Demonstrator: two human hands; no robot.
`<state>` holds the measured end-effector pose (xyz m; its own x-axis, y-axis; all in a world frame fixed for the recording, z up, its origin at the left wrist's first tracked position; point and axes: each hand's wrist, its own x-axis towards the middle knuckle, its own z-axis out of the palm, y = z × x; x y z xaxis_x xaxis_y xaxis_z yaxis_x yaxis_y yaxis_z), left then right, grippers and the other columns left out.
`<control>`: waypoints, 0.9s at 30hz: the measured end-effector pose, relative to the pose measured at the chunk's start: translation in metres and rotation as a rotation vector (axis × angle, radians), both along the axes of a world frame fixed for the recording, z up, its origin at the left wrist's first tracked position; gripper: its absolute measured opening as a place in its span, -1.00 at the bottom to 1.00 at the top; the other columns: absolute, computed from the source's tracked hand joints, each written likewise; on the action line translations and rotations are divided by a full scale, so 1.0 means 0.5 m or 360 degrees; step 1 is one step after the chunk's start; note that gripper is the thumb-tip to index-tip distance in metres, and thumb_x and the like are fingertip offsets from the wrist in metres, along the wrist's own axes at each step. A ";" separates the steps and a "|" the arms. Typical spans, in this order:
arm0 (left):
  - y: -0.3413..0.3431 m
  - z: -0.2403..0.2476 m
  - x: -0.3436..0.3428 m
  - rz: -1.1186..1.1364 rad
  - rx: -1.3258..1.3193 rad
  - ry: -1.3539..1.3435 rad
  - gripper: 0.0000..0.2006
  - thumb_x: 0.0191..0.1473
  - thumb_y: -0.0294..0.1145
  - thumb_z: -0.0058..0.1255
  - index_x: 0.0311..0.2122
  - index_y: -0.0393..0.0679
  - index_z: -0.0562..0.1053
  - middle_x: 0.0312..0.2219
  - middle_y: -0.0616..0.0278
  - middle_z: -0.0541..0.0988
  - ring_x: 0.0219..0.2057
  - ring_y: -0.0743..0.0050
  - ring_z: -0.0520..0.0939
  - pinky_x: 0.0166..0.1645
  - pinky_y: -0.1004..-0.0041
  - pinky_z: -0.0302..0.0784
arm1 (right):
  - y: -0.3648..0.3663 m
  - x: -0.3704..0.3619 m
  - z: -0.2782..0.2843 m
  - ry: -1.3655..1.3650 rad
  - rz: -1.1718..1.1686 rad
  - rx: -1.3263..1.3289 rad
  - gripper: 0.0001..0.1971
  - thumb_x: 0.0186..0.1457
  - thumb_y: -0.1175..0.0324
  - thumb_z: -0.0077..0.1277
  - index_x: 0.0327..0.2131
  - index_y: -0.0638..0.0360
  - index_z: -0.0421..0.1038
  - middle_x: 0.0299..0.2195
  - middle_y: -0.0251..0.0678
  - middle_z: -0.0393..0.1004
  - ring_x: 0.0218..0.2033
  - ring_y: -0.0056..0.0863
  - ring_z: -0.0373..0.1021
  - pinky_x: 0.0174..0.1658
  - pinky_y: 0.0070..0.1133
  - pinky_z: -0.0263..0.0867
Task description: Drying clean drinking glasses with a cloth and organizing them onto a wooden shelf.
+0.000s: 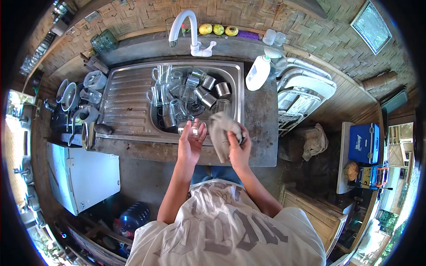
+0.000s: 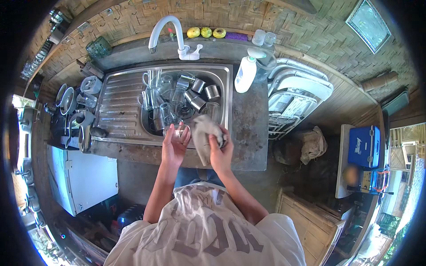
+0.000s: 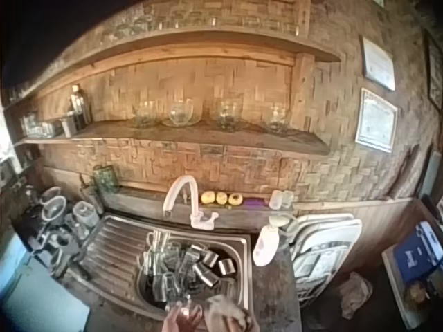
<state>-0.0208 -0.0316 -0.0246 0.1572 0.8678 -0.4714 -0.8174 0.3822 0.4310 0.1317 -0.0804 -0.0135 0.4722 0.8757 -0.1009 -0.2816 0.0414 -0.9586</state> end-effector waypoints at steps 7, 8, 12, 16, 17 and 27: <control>-0.009 -0.019 0.066 0.0140 -0.0023 0.0109 -0.59 0.18 -0.14 0.11 0.03 -0.12 0.32 0.04 0.20 0.47 0.02 0.29 0.53 0.12 0.33 0.51 | -0.025 0.006 0.025 -0.0672 0.0266 -0.0010 -0.65 0.17 0.45 0.05 0.02 0.32 0.37 -0.08 -0.14 0.48 -0.08 -0.36 0.44 -0.02 -0.48 0.34; -0.006 -0.030 0.068 -0.0086 0.0021 0.0137 -0.48 0.17 -0.06 0.11 0.13 -0.12 0.31 0.02 0.21 0.48 -0.03 0.36 0.55 0.09 0.35 0.48 | -0.027 0.000 0.037 -0.1077 0.0348 0.0166 -0.65 0.14 0.47 0.05 0.02 0.29 0.38 -0.04 -0.09 0.47 -0.04 -0.24 0.43 0.02 -0.41 0.33; -0.008 -0.012 0.087 -0.0106 -0.0020 0.0163 -0.47 0.13 -0.04 0.14 0.11 -0.11 0.35 -0.03 0.24 0.50 -0.10 0.39 0.55 0.06 0.31 0.46 | -0.023 0.016 0.032 -0.1100 0.0624 0.0154 -0.50 0.07 0.48 0.06 0.14 0.18 0.35 0.06 -0.10 0.43 0.01 -0.16 0.34 0.11 -0.36 0.26; -0.007 0.039 0.096 -0.0155 0.0056 0.0372 -0.62 0.10 -0.11 0.15 -0.07 -0.10 0.42 -0.11 0.24 0.53 -0.10 0.39 0.55 0.04 0.28 0.47 | -0.033 0.023 0.034 -0.1124 0.0724 0.0100 -0.35 0.00 0.47 0.15 0.21 0.22 0.26 0.04 -0.09 0.44 0.03 -0.13 0.29 0.12 -0.35 0.24; -0.007 0.056 0.103 -0.0104 0.0060 0.0352 -0.68 0.09 -0.18 0.16 -0.15 -0.12 0.40 -0.15 0.21 0.54 -0.10 0.39 0.56 0.01 0.30 0.49 | -0.032 0.024 0.036 -0.1323 0.0662 0.0225 -0.36 0.00 0.47 0.16 0.20 0.27 0.25 -0.04 -0.04 0.48 -0.05 -0.11 0.36 0.07 -0.35 0.30; -0.003 0.104 0.125 -0.0177 0.0569 0.0671 -0.58 0.02 -0.50 0.25 -0.04 -0.20 0.33 -0.16 0.16 0.57 -0.15 0.45 0.59 0.00 0.40 0.49 | -0.030 0.061 0.061 -0.0478 0.0859 0.0007 -0.64 0.07 0.58 0.02 -0.01 0.28 0.42 -0.30 -0.31 0.55 -0.25 -0.63 0.43 -0.15 -0.58 0.36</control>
<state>0.0418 -0.0331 0.0275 0.1187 0.9740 -0.1931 -0.5096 0.2267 0.8300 0.1620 -0.0957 0.0172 -0.0304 0.9991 -0.0284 0.0186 -0.0278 -0.9994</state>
